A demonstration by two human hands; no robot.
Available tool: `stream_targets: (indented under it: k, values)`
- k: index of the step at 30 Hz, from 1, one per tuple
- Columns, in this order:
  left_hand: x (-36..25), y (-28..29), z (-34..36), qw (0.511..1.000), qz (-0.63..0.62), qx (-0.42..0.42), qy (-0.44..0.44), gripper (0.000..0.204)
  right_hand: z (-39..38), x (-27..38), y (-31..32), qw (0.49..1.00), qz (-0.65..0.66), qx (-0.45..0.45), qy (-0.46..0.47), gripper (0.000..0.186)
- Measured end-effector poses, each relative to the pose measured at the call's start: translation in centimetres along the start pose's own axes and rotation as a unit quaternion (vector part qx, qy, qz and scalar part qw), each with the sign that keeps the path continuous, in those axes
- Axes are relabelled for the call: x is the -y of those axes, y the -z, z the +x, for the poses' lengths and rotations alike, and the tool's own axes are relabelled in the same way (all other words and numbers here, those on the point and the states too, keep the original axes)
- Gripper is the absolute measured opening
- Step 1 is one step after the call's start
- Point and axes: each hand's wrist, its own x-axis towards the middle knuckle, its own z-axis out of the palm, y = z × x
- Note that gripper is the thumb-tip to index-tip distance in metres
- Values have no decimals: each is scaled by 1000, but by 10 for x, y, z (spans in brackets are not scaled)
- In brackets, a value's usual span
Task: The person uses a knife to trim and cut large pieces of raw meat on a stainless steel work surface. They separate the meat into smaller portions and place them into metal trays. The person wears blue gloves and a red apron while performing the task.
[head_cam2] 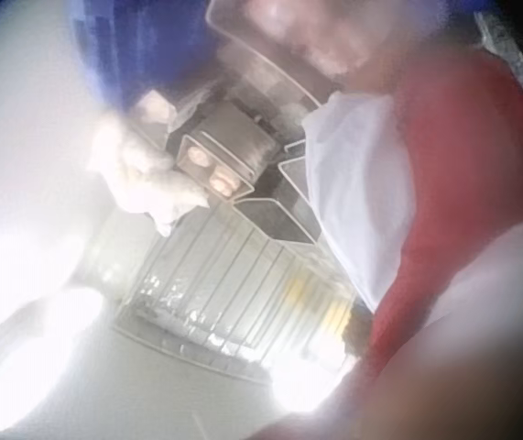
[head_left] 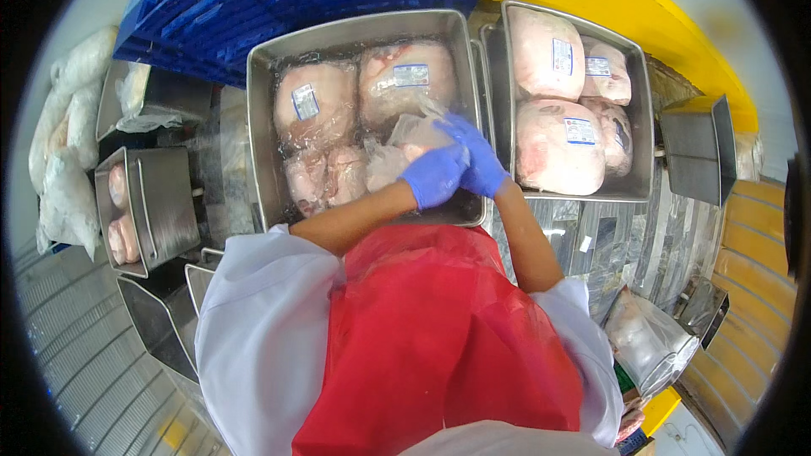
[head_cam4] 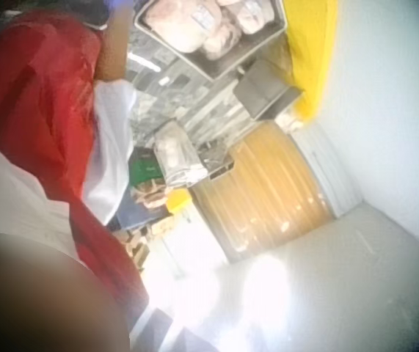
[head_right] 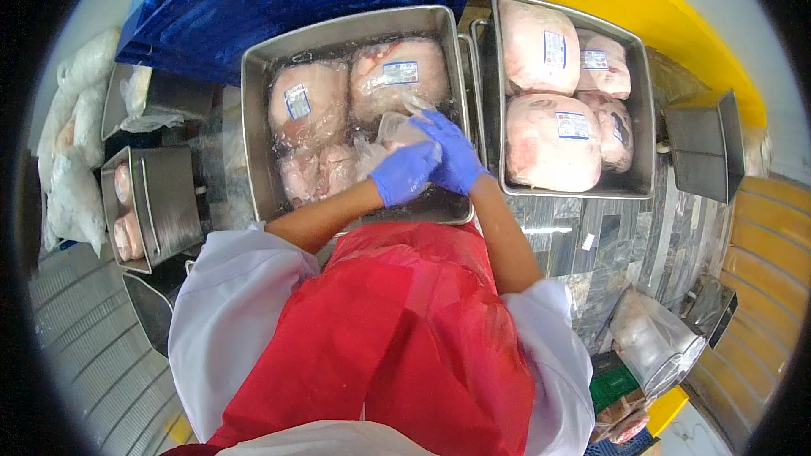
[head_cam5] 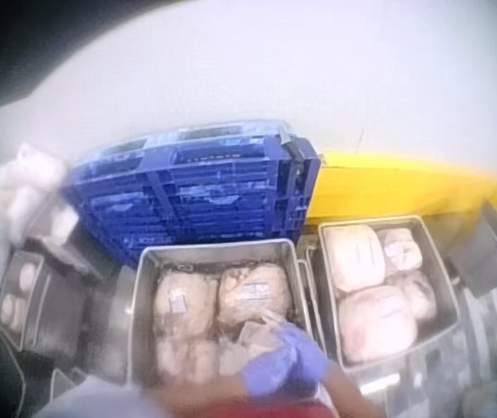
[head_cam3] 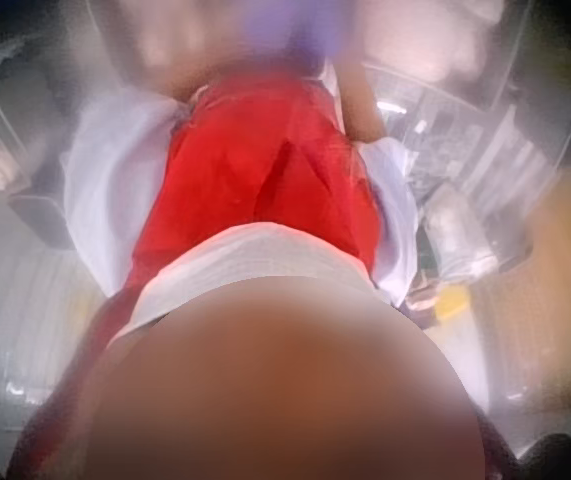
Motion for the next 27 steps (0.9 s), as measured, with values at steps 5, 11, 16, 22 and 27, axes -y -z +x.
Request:
stream_targets:
  k: [5,11,16,22,27]
  values:
    - [-39,-4,-41,962,-135,145,189,37,-52,-43,-56,946,-68,318,9,27]
    - [48,-64,-111,944,-104,22,313,66,-103,-13,-38,922,-107,359,-96,43]
    - [69,-71,-92,962,-109,214,126,71,-88,-16,-37,938,-36,343,-35,43]
    - [145,-132,-142,915,-71,333,218,59,-55,-22,-5,961,-41,272,-13,54]
    - [141,-92,-176,886,-8,372,276,54,-27,-57,16,947,-38,296,-117,51]
